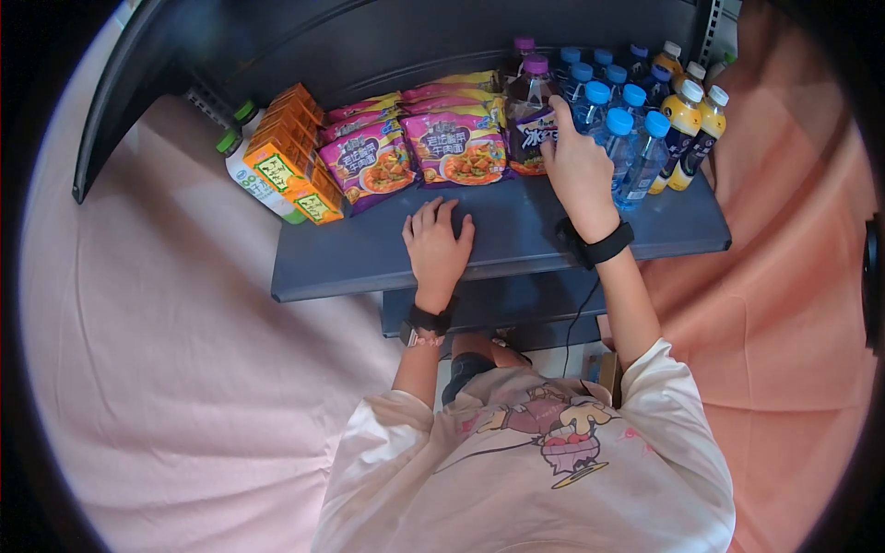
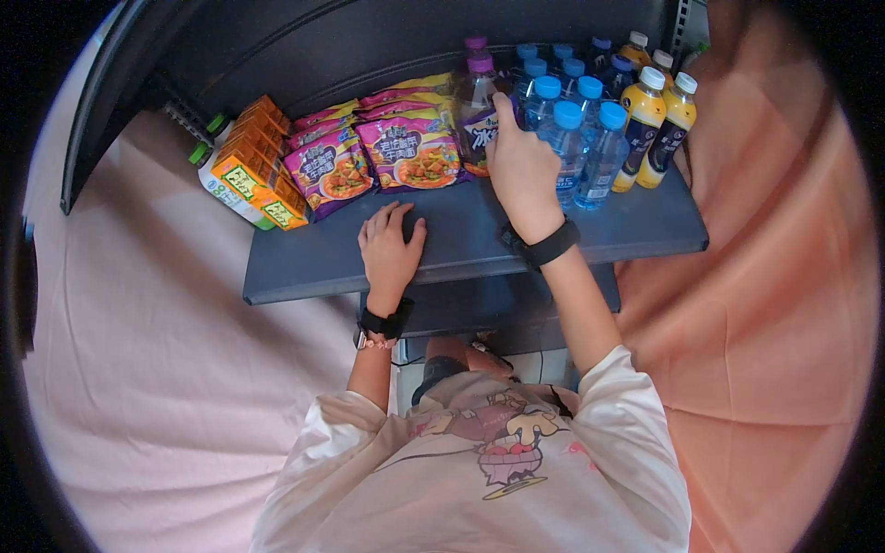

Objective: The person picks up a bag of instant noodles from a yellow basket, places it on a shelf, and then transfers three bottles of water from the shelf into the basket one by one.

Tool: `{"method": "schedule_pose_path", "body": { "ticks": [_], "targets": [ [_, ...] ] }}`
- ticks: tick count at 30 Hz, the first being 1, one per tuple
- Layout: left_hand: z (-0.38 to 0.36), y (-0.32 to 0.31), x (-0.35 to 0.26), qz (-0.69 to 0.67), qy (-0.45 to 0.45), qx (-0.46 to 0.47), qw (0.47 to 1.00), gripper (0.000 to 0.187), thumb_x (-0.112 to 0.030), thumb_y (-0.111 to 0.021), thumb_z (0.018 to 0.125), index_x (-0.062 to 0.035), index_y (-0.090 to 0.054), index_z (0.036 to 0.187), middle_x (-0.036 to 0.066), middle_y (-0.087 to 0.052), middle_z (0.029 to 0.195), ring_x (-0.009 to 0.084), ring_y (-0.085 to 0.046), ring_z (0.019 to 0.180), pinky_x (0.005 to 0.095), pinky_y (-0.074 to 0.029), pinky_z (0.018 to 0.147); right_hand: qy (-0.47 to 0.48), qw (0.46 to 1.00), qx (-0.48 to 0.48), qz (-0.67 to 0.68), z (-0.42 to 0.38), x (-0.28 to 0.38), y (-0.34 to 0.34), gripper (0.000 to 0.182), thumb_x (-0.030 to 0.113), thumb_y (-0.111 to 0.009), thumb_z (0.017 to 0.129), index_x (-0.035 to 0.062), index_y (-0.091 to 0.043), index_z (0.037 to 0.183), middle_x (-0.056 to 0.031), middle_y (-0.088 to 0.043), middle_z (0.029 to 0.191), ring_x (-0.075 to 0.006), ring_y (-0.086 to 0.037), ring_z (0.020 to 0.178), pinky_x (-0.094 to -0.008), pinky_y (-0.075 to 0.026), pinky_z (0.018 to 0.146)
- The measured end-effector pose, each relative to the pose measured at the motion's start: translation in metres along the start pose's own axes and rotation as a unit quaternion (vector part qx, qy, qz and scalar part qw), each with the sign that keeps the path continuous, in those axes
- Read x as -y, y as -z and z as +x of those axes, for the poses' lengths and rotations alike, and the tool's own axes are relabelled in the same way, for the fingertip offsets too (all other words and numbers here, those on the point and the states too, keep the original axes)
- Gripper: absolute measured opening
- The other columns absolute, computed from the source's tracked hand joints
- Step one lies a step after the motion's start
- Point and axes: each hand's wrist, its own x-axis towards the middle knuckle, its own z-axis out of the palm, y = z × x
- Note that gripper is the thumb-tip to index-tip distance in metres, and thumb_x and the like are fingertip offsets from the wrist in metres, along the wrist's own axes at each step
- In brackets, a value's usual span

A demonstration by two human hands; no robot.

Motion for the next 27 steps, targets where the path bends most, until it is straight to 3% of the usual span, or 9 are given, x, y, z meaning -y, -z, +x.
{"method": "schedule_pose_path", "body": {
  "ticks": [11, 13, 20, 22, 27],
  "targets": [
    [0.000, 0.002, -0.001, -0.012, 0.006, -0.002, 1.000, 0.030, -0.027, -0.060, 0.082, -0.0105, -0.063, 0.106, 0.008, -0.059, 0.114, 0.0275, -0.052, 0.109, 0.0418, -0.034, 0.098, -0.012, 0.996, -0.080, 0.027, 0.006, 0.003, -0.026, 0.034, 0.013, -0.052, 0.089, 0.0150, -0.046, 0.123, -0.0175, -0.064, 0.072, -0.0360, -0.065, 0.065, -0.0449, -0.050, 0.052],
    [0.001, 0.001, -0.001, -0.022, 0.012, 0.008, 1.000, 0.031, -0.028, -0.060, 0.081, -0.0101, -0.062, 0.106, 0.008, -0.058, 0.115, 0.0266, -0.051, 0.112, 0.0473, -0.032, 0.100, -0.018, 0.996, -0.083, 0.041, 0.007, 0.004, -0.028, 0.034, 0.013, -0.052, 0.089, 0.0147, -0.046, 0.122, -0.0183, -0.064, 0.074, -0.0364, -0.065, 0.067, -0.0448, -0.050, 0.053],
    [0.000, 0.000, 0.001, -0.019, 0.011, 0.003, 1.000, 0.029, -0.028, -0.060, 0.081, -0.0101, -0.062, 0.105, 0.008, -0.059, 0.114, 0.0266, -0.051, 0.112, 0.0473, -0.032, 0.100, -0.025, 0.995, -0.067, 0.071, 0.010, 0.004, -0.027, 0.034, 0.008, -0.051, 0.087, 0.0130, -0.045, 0.120, -0.0192, -0.065, 0.079, -0.0382, -0.064, 0.073, -0.0458, -0.051, 0.058],
    [0.000, 0.001, 0.000, -0.009, -0.002, -0.010, 1.000, 0.029, -0.027, -0.061, 0.082, -0.0105, -0.063, 0.106, 0.008, -0.059, 0.113, 0.0276, -0.053, 0.107, 0.0427, -0.034, 0.098, -0.024, 0.995, -0.062, 0.071, 0.011, 0.004, -0.026, 0.034, 0.006, -0.050, 0.086, 0.0126, -0.045, 0.120, -0.0189, -0.065, 0.080, -0.0381, -0.064, 0.074, -0.0461, -0.051, 0.059],
    [0.000, 0.000, 0.001, -0.022, 0.011, 0.001, 1.000, 0.029, -0.028, -0.059, 0.082, -0.0097, -0.062, 0.105, 0.008, -0.059, 0.114, 0.0267, -0.051, 0.112, 0.0471, -0.032, 0.100, -0.016, 0.993, -0.064, 0.094, 0.016, 0.007, -0.023, 0.035, 0.002, -0.049, 0.084, 0.0114, -0.045, 0.118, -0.0174, -0.066, 0.083, -0.0381, -0.065, 0.076, -0.0463, -0.051, 0.061]
  ]
}}
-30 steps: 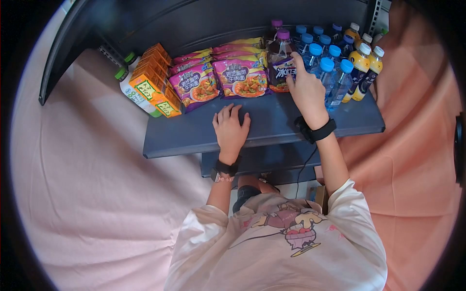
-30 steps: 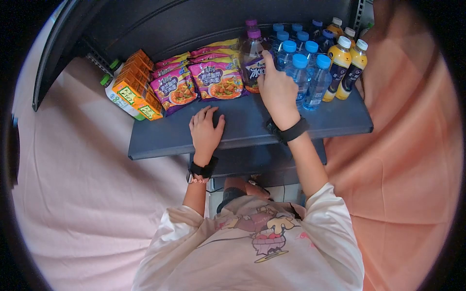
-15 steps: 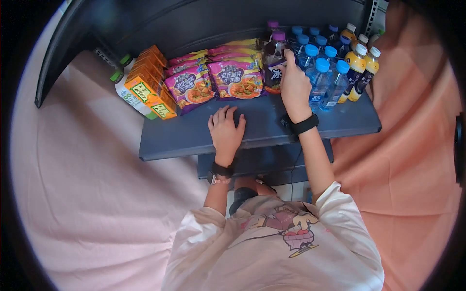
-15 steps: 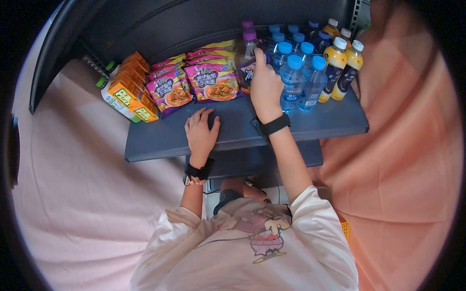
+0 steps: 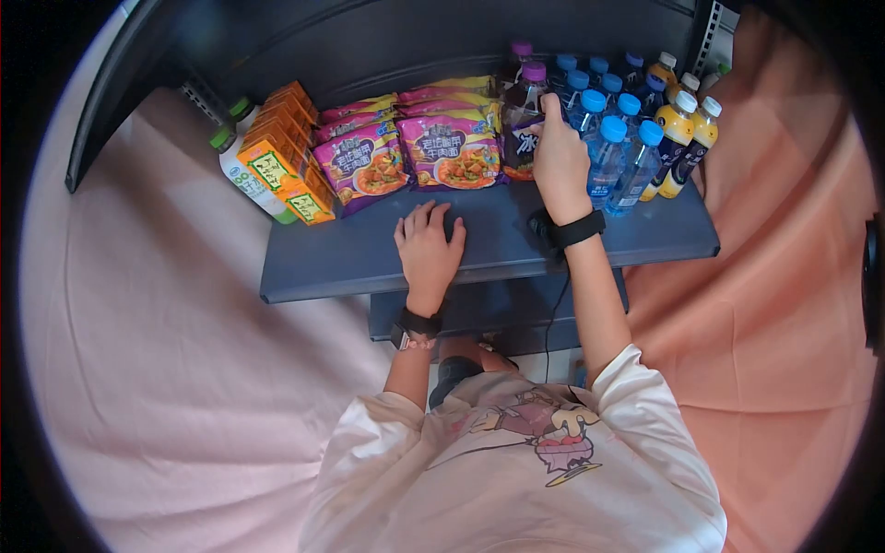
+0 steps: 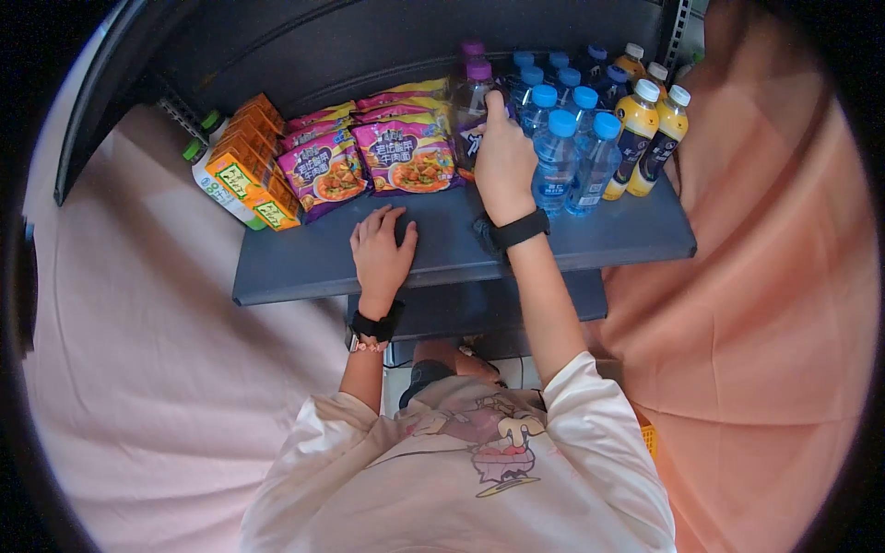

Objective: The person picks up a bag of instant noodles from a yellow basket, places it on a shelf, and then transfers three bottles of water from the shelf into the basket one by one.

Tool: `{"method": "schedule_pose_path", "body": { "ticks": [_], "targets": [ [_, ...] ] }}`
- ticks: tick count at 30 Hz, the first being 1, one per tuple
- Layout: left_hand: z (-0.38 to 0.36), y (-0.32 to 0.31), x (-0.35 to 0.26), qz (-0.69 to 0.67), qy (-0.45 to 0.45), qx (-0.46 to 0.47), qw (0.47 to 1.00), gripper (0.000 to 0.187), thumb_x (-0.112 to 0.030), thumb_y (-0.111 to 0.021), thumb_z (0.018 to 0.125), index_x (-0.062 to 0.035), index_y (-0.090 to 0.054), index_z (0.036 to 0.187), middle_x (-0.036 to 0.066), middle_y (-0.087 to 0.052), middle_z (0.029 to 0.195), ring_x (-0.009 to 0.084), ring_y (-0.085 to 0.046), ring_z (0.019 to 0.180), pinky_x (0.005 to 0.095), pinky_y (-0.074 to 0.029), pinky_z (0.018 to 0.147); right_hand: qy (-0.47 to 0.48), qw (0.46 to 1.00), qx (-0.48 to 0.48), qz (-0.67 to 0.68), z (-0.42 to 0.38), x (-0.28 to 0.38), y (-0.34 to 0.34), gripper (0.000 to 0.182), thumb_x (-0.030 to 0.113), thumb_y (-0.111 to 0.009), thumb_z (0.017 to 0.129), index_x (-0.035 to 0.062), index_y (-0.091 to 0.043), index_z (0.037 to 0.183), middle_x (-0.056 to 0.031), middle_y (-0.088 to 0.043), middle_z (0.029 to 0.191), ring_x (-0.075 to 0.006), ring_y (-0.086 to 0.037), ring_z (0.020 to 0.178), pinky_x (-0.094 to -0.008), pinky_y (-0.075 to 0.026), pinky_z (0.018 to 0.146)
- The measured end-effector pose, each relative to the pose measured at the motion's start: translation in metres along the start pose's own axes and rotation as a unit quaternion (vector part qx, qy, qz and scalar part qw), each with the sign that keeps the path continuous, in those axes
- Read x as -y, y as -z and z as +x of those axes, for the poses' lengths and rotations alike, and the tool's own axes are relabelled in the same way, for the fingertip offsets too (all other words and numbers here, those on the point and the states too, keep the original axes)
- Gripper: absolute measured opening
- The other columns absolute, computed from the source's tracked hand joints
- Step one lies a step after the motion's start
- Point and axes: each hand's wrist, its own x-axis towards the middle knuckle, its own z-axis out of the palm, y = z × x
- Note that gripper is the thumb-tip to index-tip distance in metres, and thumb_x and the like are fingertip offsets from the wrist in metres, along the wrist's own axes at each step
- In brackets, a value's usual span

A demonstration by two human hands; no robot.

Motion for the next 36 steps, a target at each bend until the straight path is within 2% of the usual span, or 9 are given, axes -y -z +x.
{"method": "schedule_pose_path", "body": {
  "ticks": [5, 12, 15, 17, 18, 19, 21, 27, 36],
  "targets": [
    [0.001, 0.000, 0.001, 0.017, -0.010, -0.011, 1.000, 0.029, -0.027, -0.060, 0.082, -0.0105, -0.063, 0.106, 0.008, -0.060, 0.113, 0.0273, -0.053, 0.108, 0.0431, -0.034, 0.098, -0.006, 0.998, 0.056, -0.037, 0.007, 0.002, 0.006, 0.032, 0.003, -0.050, 0.083, 0.0112, -0.045, 0.114, -0.0160, -0.067, 0.083, -0.0387, -0.064, 0.079, -0.0463, -0.051, 0.063],
    [0.001, 0.002, 0.001, -0.010, 0.003, 0.004, 1.000, 0.029, -0.027, -0.059, 0.082, -0.0098, -0.062, 0.106, 0.009, -0.059, 0.114, 0.0266, -0.051, 0.111, 0.0463, -0.032, 0.100, 0.014, 0.999, 0.032, -0.020, 0.005, -0.004, 0.001, 0.032, 0.005, -0.050, 0.084, 0.0119, -0.043, 0.115, -0.0167, -0.066, 0.084, -0.0397, -0.064, 0.076, -0.0475, -0.050, 0.061],
    [-0.001, 0.004, 0.002, -0.010, -0.001, -0.001, 1.000, 0.029, -0.027, -0.059, 0.082, -0.0096, -0.062, 0.105, 0.009, -0.059, 0.113, 0.0272, -0.052, 0.110, 0.0440, -0.033, 0.099, 0.006, 1.000, 0.011, -0.020, -0.016, -0.007, -0.003, 0.043, 0.008, -0.054, 0.085, 0.0132, -0.039, 0.124, -0.0199, -0.064, 0.088, -0.0410, -0.063, 0.074, -0.0471, -0.051, 0.060],
    [0.004, 0.003, 0.001, -0.009, -0.001, -0.009, 1.000, 0.028, -0.026, -0.060, 0.082, -0.0095, -0.063, 0.104, 0.009, -0.060, 0.113, 0.0277, -0.053, 0.108, 0.0419, -0.034, 0.098, -0.029, 0.998, 0.048, 0.038, -0.038, -0.001, 0.002, 0.062, 0.011, -0.060, 0.083, 0.0147, -0.029, 0.136, -0.0229, -0.062, 0.094, -0.0423, -0.063, 0.073, -0.0470, -0.051, 0.060],
    [0.003, 0.003, 0.001, -0.010, -0.001, -0.009, 1.000, 0.028, -0.026, -0.060, 0.082, -0.0095, -0.063, 0.104, 0.009, -0.060, 0.113, 0.0277, -0.053, 0.108, 0.0419, -0.034, 0.098, -0.048, 0.993, 0.103, 0.038, -0.046, -0.001, 0.003, 0.079, 0.013, -0.065, 0.079, 0.0129, -0.019, 0.143, -0.0218, -0.061, 0.095, -0.0408, -0.062, 0.081, -0.0460, -0.051, 0.061],
    [0.001, 0.003, 0.001, -0.010, 0.000, -0.008, 1.000, 0.028, -0.026, -0.060, 0.082, -0.0094, -0.063, 0.104, 0.009, -0.060, 0.112, 0.0277, -0.053, 0.108, 0.0418, -0.034, 0.098, -0.049, 0.993, 0.105, 0.037, -0.054, -0.005, 0.001, 0.079, 0.013, -0.065, 0.079, 0.0129, -0.019, 0.143, -0.0218, -0.061, 0.095, -0.0408, -0.062, 0.081, -0.0460, -0.051, 0.061],
    [0.001, 0.002, 0.002, -0.011, -0.002, -0.010, 1.000, 0.027, -0.026, -0.060, 0.082, -0.0095, -0.063, 0.104, 0.009, -0.060, 0.112, 0.0277, -0.053, 0.108, 0.0418, -0.034, 0.097, 0.062, 0.997, 0.030, -0.023, -0.067, -0.015, -0.006, 0.080, 0.013, -0.067, 0.079, 0.0095, -0.020, 0.143, -0.0182, -0.061, 0.092, -0.0374, -0.061, 0.085, -0.0438, -0.051, 0.063],
    [0.001, 0.001, 0.002, -0.010, -0.004, -0.016, 1.000, 0.026, -0.025, -0.060, 0.082, -0.0095, -0.063, 0.103, 0.009, -0.061, 0.112, 0.0273, -0.054, 0.107, 0.0422, -0.035, 0.097, 0.051, 0.998, 0.041, 0.000, -0.050, -0.006, 0.013, 0.072, 0.013, -0.066, 0.078, 0.0065, -0.029, 0.140, -0.0162, -0.061, 0.086, -0.0321, -0.060, 0.079, -0.0403, -0.051, 0.062],
    [0.001, 0.002, 0.001, -0.008, -0.004, -0.016, 1.000, 0.026, -0.025, -0.060, 0.082, -0.0093, -0.063, 0.103, 0.009, -0.061, 0.112, 0.0275, -0.054, 0.107, 0.0430, -0.035, 0.097, 0.008, 0.997, 0.054, -0.046, -0.032, 0.003, 0.018, 0.065, 0.016, -0.065, 0.078, 0.0068, -0.036, 0.135, -0.0160, -0.064, 0.071, -0.0329, -0.063, 0.068, -0.0403, -0.051, 0.055]
  ]
}}
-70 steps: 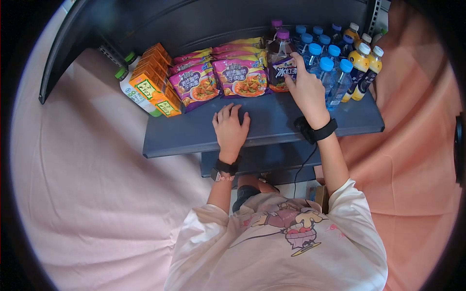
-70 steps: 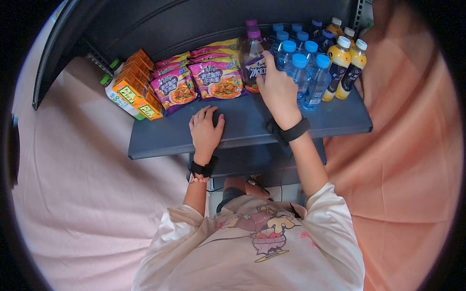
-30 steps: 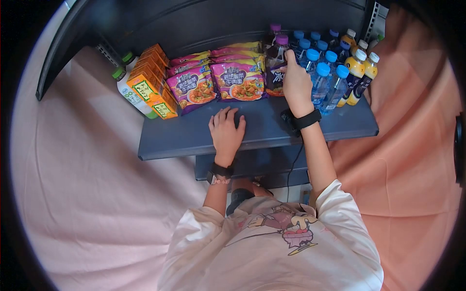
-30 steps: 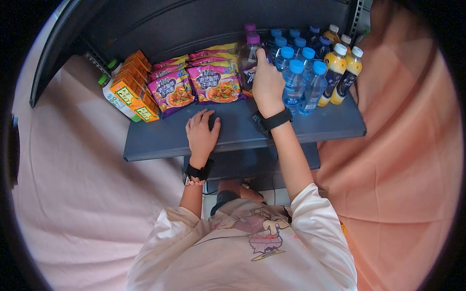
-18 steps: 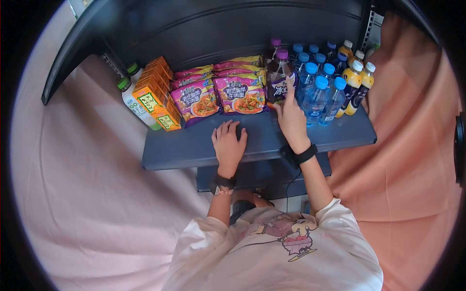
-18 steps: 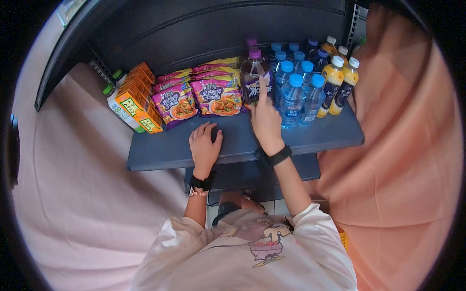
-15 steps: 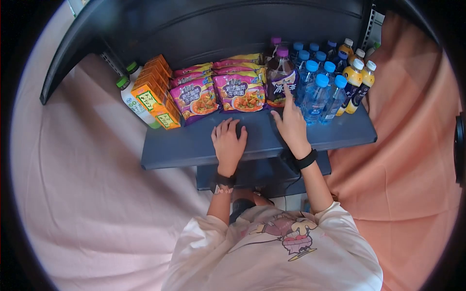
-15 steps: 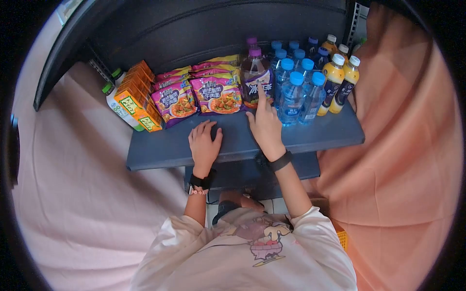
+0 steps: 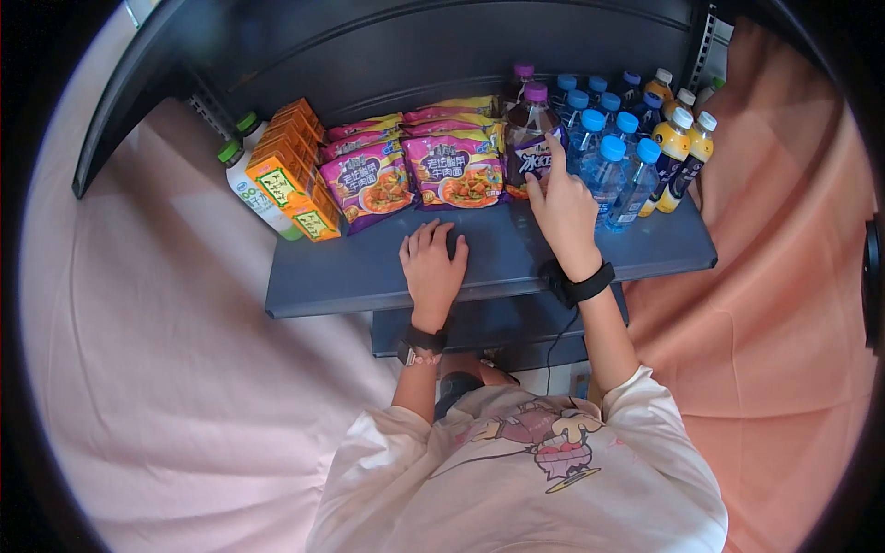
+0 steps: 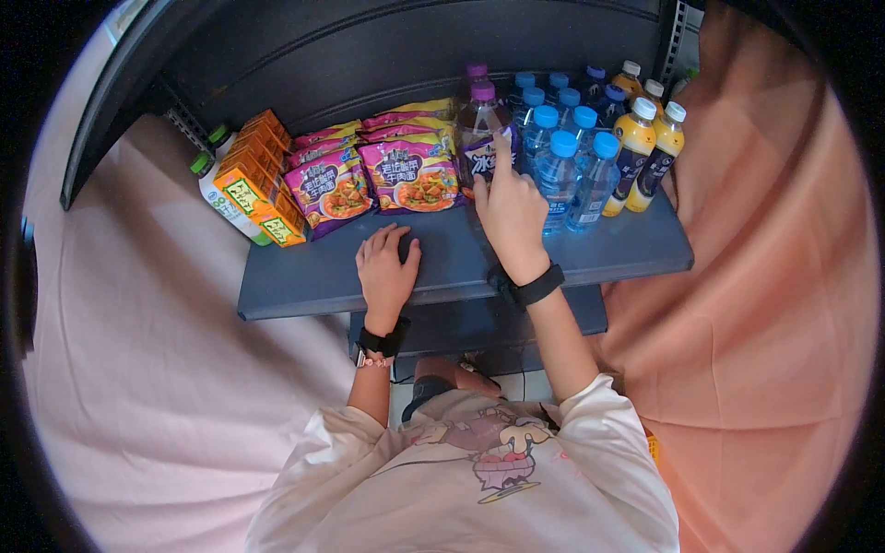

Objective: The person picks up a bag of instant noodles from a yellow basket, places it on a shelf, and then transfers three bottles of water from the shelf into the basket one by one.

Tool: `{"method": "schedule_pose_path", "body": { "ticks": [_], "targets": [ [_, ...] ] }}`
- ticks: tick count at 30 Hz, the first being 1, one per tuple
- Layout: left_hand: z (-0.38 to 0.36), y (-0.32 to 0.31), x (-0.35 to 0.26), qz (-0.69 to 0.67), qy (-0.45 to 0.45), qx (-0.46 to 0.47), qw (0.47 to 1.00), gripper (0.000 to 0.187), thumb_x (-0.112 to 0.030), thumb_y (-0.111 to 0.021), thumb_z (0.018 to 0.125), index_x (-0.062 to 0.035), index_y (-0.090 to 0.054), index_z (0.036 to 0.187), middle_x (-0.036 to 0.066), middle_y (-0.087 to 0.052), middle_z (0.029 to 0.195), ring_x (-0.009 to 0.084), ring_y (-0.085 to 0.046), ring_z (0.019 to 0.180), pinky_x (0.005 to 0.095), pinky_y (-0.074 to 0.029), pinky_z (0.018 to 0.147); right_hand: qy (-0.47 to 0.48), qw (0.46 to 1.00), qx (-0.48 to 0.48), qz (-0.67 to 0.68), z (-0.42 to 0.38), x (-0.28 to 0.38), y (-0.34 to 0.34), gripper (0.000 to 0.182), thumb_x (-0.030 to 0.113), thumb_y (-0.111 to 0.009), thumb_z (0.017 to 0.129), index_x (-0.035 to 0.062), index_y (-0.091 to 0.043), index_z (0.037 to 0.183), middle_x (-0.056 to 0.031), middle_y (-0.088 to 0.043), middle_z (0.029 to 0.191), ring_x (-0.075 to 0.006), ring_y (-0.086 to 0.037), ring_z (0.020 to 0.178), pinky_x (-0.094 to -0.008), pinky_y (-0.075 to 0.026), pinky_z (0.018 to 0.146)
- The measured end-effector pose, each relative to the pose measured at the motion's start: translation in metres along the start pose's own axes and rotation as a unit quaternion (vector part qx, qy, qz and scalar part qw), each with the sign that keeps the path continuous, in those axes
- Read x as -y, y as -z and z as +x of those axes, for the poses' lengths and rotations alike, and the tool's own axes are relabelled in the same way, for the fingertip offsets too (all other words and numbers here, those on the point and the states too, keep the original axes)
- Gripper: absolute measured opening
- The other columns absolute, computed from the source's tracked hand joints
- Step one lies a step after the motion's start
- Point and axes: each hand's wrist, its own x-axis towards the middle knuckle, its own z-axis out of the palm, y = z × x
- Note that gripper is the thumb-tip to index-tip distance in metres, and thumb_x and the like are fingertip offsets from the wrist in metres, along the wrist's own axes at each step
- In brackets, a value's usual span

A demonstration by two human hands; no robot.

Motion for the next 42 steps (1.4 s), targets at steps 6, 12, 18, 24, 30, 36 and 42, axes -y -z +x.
{"method": "schedule_pose_path", "body": {
  "ticks": [6, 12, 18, 24, 30, 36, 42],
  "targets": [
    [0.002, 0.000, -0.001, -0.003, 0.002, -0.003, 1.000, 0.026, -0.025, -0.060, 0.081, -0.0090, -0.064, 0.102, 0.009, -0.061, 0.111, 0.0272, -0.053, 0.108, 0.0438, -0.034, 0.098, 0.007, 0.999, -0.031, -0.019, -0.001, -0.003, -0.005, 0.066, 0.018, -0.064, 0.079, 0.0099, -0.035, 0.137, -0.0169, -0.063, 0.068, -0.0328, -0.064, 0.063, -0.0413, -0.051, 0.051],
    [0.002, 0.002, -0.003, -0.007, 0.009, 0.000, 1.000, 0.025, -0.025, -0.060, 0.082, -0.0091, -0.064, 0.100, 0.008, -0.061, 0.109, 0.0267, -0.054, 0.106, 0.0420, -0.035, 0.097, -0.031, 0.992, 0.008, 0.126, -0.007, -0.010, -0.020, 0.073, 0.018, -0.063, 0.080, 0.0136, -0.025, 0.143, -0.0147, -0.065, 0.069, -0.0333, -0.064, 0.064, -0.0406, -0.051, 0.055],
    [0.003, 0.005, -0.003, -0.009, 0.029, 0.028, 0.999, 0.026, -0.026, -0.060, 0.082, -0.0096, -0.064, 0.102, 0.007, -0.061, 0.113, 0.0255, -0.053, 0.108, 0.0415, -0.034, 0.098, -0.037, 0.939, -0.103, 0.326, -0.024, -0.016, 0.016, 0.046, 0.004, -0.058, 0.081, 0.0091, -0.051, 0.126, -0.0091, -0.063, 0.075, -0.0161, -0.059, 0.063, -0.0303, -0.048, 0.060],
    [0.006, 0.005, -0.002, -0.023, 0.019, 0.059, 0.998, 0.026, -0.024, -0.060, 0.084, -0.0080, -0.064, 0.103, 0.011, -0.061, 0.112, 0.0282, -0.054, 0.108, 0.0396, -0.036, 0.097, -0.107, 0.946, -0.225, 0.208, -0.043, -0.096, 0.034, 0.041, 0.001, -0.054, 0.081, 0.0037, -0.049, 0.121, -0.0147, -0.056, 0.106, -0.0261, -0.055, 0.091, -0.0359, -0.045, 0.080],
    [0.011, 0.001, -0.069, -0.385, 0.094, 0.235, 0.887, 0.037, -0.019, -0.058, 0.089, -0.0004, -0.053, 0.121, 0.017, -0.056, 0.120, 0.0250, -0.053, 0.112, 0.0327, -0.039, 0.095, -0.121, 0.937, -0.156, 0.290, -0.055, -0.135, 0.008, 0.052, 0.006, -0.056, 0.083, 0.0038, -0.039, 0.132, -0.0217, -0.049, 0.126, -0.0353, -0.050, 0.114, -0.0389, -0.039, 0.095],
    [0.023, -0.017, -0.142, -0.463, 0.101, 0.363, 0.803, 0.074, -0.022, -0.059, 0.089, -0.0013, -0.015, 0.144, 0.018, -0.022, 0.148, 0.0242, -0.031, 0.132, 0.0333, -0.026, 0.106, -0.172, 0.951, -0.089, 0.239, -0.062, -0.129, 0.017, 0.058, 0.011, -0.054, 0.082, 0.0078, -0.033, 0.136, -0.0222, -0.046, 0.130, -0.0369, -0.044, 0.121, -0.0398, -0.037, 0.098],
    [0.047, -0.024, -0.148, -0.538, 0.064, 0.389, 0.745, 0.081, -0.014, -0.056, 0.087, -0.0014, -0.002, 0.146, 0.015, -0.013, 0.151, 0.0263, -0.019, 0.138, 0.0349, -0.019, 0.110, -0.159, 0.940, -0.107, 0.282, -0.058, -0.138, 0.010, 0.058, 0.003, -0.048, 0.075, 0.0074, -0.037, 0.132, -0.0212, -0.047, 0.129, -0.0357, -0.044, 0.122, -0.0382, -0.036, 0.099]
  ]
}}
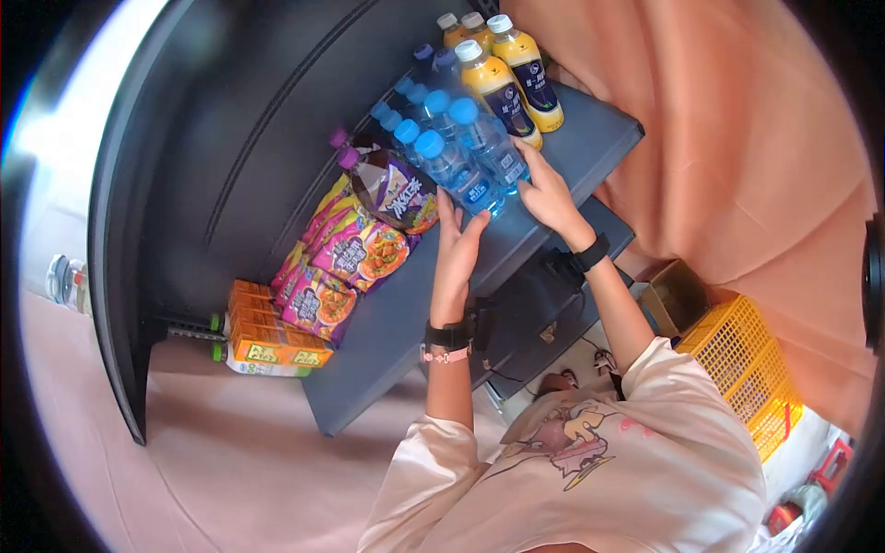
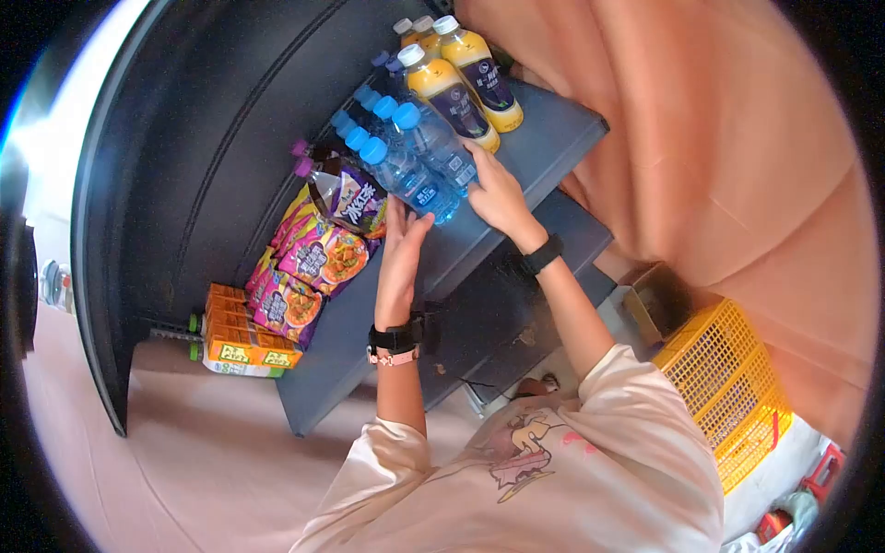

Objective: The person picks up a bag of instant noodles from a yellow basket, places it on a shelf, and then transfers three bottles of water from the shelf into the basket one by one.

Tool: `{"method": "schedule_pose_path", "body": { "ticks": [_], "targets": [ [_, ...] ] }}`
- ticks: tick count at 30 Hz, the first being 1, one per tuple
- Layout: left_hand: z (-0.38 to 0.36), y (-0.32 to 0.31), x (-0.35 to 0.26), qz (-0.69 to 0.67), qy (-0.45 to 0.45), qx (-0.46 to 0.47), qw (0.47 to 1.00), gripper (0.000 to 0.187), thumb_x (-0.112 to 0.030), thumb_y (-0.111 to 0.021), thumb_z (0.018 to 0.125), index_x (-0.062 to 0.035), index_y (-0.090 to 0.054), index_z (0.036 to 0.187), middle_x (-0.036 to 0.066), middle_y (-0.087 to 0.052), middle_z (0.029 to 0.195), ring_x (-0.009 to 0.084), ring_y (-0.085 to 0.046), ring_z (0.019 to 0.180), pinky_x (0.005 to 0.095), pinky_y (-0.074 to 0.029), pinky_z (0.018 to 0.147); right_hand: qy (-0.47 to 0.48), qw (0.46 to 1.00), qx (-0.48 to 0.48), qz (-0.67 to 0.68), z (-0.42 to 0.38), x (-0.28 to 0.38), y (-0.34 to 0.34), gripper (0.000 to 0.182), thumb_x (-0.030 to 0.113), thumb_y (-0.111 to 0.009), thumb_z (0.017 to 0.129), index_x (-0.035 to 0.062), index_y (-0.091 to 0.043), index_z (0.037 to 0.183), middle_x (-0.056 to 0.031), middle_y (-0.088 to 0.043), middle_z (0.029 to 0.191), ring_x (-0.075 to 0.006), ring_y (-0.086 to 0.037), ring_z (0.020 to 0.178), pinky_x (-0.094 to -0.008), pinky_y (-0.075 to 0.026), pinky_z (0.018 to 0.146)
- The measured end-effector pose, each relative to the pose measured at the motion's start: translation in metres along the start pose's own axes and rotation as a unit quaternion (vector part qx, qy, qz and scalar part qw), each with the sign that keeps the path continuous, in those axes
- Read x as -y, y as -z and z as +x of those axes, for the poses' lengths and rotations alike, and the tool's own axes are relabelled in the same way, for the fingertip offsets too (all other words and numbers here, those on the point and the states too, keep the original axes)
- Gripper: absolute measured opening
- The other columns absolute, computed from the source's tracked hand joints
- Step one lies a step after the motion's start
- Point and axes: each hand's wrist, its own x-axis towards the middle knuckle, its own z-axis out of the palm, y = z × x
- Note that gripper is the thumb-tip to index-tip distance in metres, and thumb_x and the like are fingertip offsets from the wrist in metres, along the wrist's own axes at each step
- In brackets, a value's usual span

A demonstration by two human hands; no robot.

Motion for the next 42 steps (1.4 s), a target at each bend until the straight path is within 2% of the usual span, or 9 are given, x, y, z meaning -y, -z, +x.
{"method": "schedule_pose_path", "body": {
  "ticks": [10, 16, 19, 24, 28, 34, 37, 39, 42],
  "targets": [
    [-0.003, 0.012, 0.018, -0.065, -0.059, -0.008, 0.996, 0.077, 0.002, -0.052, 0.083, -0.0016, -0.007, 0.145, 0.015, -0.031, 0.142, 0.0248, -0.037, 0.128, 0.0341, -0.030, 0.103, -0.048, 0.997, 0.066, 0.006, -0.013, 0.022, 0.011, 0.059, 0.001, -0.052, 0.073, 0.0084, -0.044, 0.131, -0.0166, -0.053, 0.122, -0.0286, -0.053, 0.112, -0.0344, -0.042, 0.094],
    [-0.045, 0.035, 0.024, 0.209, -0.088, -0.087, 0.970, 0.071, -0.003, -0.056, 0.086, 0.0031, -0.013, 0.142, 0.024, -0.038, 0.133, 0.0298, -0.049, 0.116, 0.0369, -0.041, 0.095, -0.023, 0.999, 0.047, -0.006, -0.057, 0.054, -0.012, 0.059, 0.012, -0.064, 0.077, 0.0080, -0.043, 0.132, -0.0151, -0.054, 0.117, -0.0296, -0.054, 0.110, -0.0347, -0.043, 0.092],
    [-0.061, 0.044, 0.012, 0.238, -0.065, -0.102, 0.964, 0.069, -0.015, -0.059, 0.085, 0.0066, -0.019, 0.138, 0.029, -0.037, 0.130, 0.0422, -0.043, 0.119, 0.0431, -0.037, 0.097, -0.015, 0.998, 0.039, -0.041, -0.068, 0.065, -0.026, 0.066, 0.020, -0.071, 0.073, 0.0058, -0.043, 0.132, -0.0171, -0.054, 0.118, -0.0317, -0.053, 0.111, -0.0362, -0.043, 0.093],
    [-0.061, 0.059, 0.019, 0.188, -0.082, -0.099, 0.974, 0.063, -0.019, -0.059, 0.087, 0.0068, -0.026, 0.134, 0.028, -0.041, 0.124, 0.0427, -0.045, 0.114, 0.0439, -0.038, 0.094, -0.021, 0.997, -0.023, -0.065, -0.070, 0.064, -0.040, 0.066, 0.022, -0.073, 0.068, 0.0006, -0.046, 0.125, -0.0216, -0.055, 0.117, -0.0338, -0.055, 0.109, -0.0375, -0.044, 0.090],
    [-0.059, 0.060, 0.022, 0.237, -0.132, -0.101, 0.957, 0.057, -0.019, -0.055, 0.089, 0.0066, -0.029, 0.132, 0.029, -0.040, 0.124, 0.0439, -0.044, 0.113, 0.0450, -0.038, 0.092, -0.030, 0.997, 0.021, -0.062, -0.061, 0.072, -0.028, 0.066, 0.023, -0.075, 0.065, -0.0005, -0.047, 0.121, -0.0225, -0.055, 0.114, -0.0329, -0.057, 0.105, -0.0369, -0.045, 0.088],
    [-0.060, 0.070, 0.020, 0.264, -0.133, -0.076, 0.952, 0.053, -0.018, -0.052, 0.091, 0.0057, -0.029, 0.132, 0.028, -0.041, 0.124, 0.0454, -0.043, 0.114, 0.0464, -0.038, 0.092, -0.031, 0.978, 0.083, -0.190, -0.062, 0.079, -0.017, 0.074, 0.022, -0.080, 0.064, -0.0015, -0.042, 0.123, -0.0179, -0.056, 0.110, -0.0230, -0.056, 0.100, -0.0335, -0.045, 0.086],
    [-0.061, 0.071, 0.016, 0.252, -0.132, -0.058, 0.957, 0.053, -0.018, -0.051, 0.091, 0.0044, -0.028, 0.134, 0.027, -0.040, 0.127, 0.0452, -0.041, 0.117, 0.0468, -0.037, 0.093, 0.032, 0.988, 0.053, -0.143, -0.068, 0.068, -0.019, 0.074, 0.022, -0.082, 0.065, -0.0021, -0.043, 0.123, -0.0144, -0.053, 0.116, -0.0196, -0.053, 0.105, -0.0333, -0.045, 0.087],
    [-0.059, 0.070, 0.021, 0.236, -0.126, -0.048, 0.962, 0.053, -0.018, -0.050, 0.092, 0.0040, -0.027, 0.134, 0.027, -0.039, 0.129, 0.0450, -0.041, 0.118, 0.0467, -0.037, 0.094, -0.003, 0.991, 0.080, 0.106, -0.072, 0.068, -0.022, 0.075, 0.021, -0.082, 0.068, -0.0027, -0.042, 0.127, -0.0109, -0.054, 0.118, -0.0173, -0.051, 0.107, -0.0326, -0.044, 0.090],
    [-0.057, 0.070, 0.020, 0.232, -0.120, -0.046, 0.964, 0.054, -0.017, -0.049, 0.092, 0.0040, -0.026, 0.135, 0.028, -0.038, 0.132, 0.0450, -0.040, 0.120, 0.0465, -0.036, 0.095, -0.044, 0.988, 0.131, 0.064, -0.078, 0.087, -0.014, 0.075, 0.018, -0.079, 0.072, -0.0019, -0.039, 0.131, -0.0103, -0.053, 0.121, -0.0157, -0.049, 0.110, -0.0319, -0.041, 0.094]
  ]
}}
